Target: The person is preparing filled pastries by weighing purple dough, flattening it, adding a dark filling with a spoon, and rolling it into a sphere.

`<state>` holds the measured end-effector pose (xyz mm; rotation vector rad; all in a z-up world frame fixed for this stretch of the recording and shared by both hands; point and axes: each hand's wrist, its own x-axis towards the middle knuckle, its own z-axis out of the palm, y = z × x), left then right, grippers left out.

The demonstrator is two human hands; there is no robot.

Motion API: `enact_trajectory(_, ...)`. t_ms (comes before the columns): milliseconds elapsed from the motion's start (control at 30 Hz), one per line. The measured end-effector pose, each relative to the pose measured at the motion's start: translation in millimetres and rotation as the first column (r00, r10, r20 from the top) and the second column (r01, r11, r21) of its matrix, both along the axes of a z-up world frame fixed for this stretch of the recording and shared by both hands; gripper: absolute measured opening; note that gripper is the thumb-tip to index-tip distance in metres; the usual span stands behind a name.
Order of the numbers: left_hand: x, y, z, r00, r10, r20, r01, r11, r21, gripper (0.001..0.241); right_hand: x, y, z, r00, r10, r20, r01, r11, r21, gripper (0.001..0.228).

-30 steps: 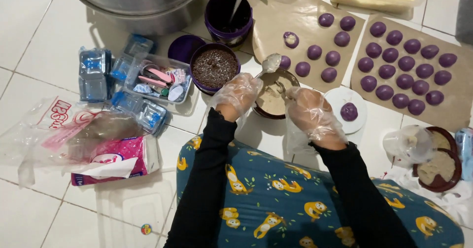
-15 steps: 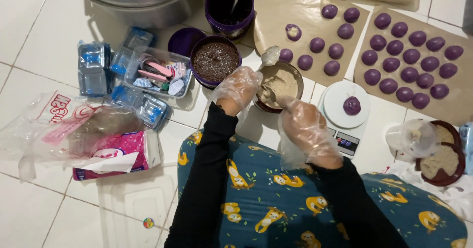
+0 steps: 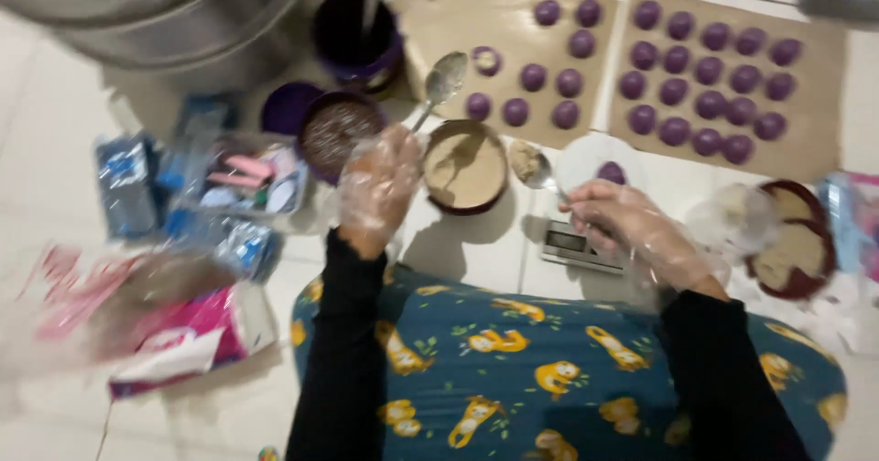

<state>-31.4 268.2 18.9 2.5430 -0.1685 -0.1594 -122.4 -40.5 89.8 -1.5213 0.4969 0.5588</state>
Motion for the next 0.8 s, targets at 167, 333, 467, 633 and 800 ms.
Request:
enact_trajectory(167,-8,-88,58,0.986,-0.097,-0.134,0.111,0.988,0.104,0.051,-41,-128,-49,0.988,0.077,0.135,0.028,0.768,-0.640,0.027)
enact_trajectory(333,-17,-147,-21,0.894,-0.370,-0.254,0.442,0.821,0.361,0.036,-49,-153,-90,0.965,0.241,0.103,-0.051,0.558,-0.829,0.030)
enact_trajectory(467,-45,-189,4,0.926,-0.352,-0.134,0.377,0.873,0.309,0.042,-43,-133,-68,0.972,0.202,0.119,-0.029,0.605,-0.796,0.028)
enact_trajectory(633,-20,-187,-104,0.290,-0.651,0.701,-0.596,0.450,0.665,0.034,-38,-150,-130,0.984,0.164,0.063,-0.039,0.556,-0.830,0.021)
enact_trajectory(800,-44,-175,-94,0.280,-0.844,0.457,-0.018,0.471,0.882,0.039,-37,-143,-120,0.989,0.139,0.041,-0.050,0.594,-0.803,0.023)
